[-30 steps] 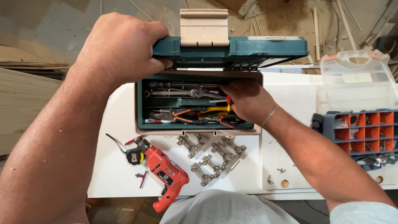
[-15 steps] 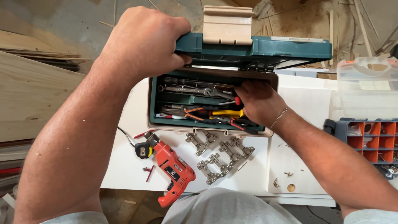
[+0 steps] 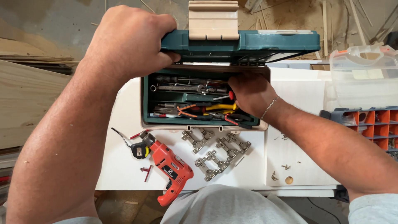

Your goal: Sorting and selecting screws from an organizer and inspecting cabinet hinges on a workbench

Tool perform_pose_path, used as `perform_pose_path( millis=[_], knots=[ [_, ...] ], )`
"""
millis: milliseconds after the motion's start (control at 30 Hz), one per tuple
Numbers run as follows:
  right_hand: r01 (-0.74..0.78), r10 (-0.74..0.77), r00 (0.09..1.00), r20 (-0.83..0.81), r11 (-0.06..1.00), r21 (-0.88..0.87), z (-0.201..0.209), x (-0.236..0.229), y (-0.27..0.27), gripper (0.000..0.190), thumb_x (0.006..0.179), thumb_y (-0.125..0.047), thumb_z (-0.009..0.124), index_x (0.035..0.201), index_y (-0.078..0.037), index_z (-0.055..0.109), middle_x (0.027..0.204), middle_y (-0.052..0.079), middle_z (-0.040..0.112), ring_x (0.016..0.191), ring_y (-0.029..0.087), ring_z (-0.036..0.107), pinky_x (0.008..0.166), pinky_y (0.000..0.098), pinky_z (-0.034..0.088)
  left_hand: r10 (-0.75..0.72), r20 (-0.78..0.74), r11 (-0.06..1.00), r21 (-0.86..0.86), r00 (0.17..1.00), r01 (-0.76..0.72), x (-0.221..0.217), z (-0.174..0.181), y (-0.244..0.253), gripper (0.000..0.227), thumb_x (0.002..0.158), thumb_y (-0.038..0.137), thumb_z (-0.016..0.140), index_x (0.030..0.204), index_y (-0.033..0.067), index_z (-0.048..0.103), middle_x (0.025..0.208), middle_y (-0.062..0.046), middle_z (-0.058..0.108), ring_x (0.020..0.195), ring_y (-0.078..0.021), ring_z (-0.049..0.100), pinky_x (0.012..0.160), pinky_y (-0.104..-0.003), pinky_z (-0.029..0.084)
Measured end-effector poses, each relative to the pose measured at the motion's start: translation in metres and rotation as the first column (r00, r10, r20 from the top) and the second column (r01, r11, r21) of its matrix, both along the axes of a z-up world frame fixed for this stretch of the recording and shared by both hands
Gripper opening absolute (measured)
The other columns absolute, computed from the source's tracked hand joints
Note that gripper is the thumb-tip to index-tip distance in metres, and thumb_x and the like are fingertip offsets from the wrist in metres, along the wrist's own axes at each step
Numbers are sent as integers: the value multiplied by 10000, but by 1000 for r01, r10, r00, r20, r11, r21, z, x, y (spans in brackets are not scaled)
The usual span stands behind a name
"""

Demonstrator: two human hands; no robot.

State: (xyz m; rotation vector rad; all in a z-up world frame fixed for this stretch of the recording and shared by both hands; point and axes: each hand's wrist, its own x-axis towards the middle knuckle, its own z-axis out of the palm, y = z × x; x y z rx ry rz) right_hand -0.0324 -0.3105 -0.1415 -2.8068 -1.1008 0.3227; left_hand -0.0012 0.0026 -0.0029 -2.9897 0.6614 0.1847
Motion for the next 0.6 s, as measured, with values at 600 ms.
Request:
perform_pose_path(
  millis=[600],
  knots=[
    [446, -617, 730, -295, 756, -480, 94, 8, -90, 338, 844, -408, 599, 1113, -208, 643, 853, 140, 772, 868, 355, 708, 750, 424, 517, 46, -60, 999, 27, 997, -44, 8, 3, -3, 385, 793, 528, 691, 938, 174, 647, 738, -92, 717, 754, -429, 693, 605, -523, 507]
  ],
)
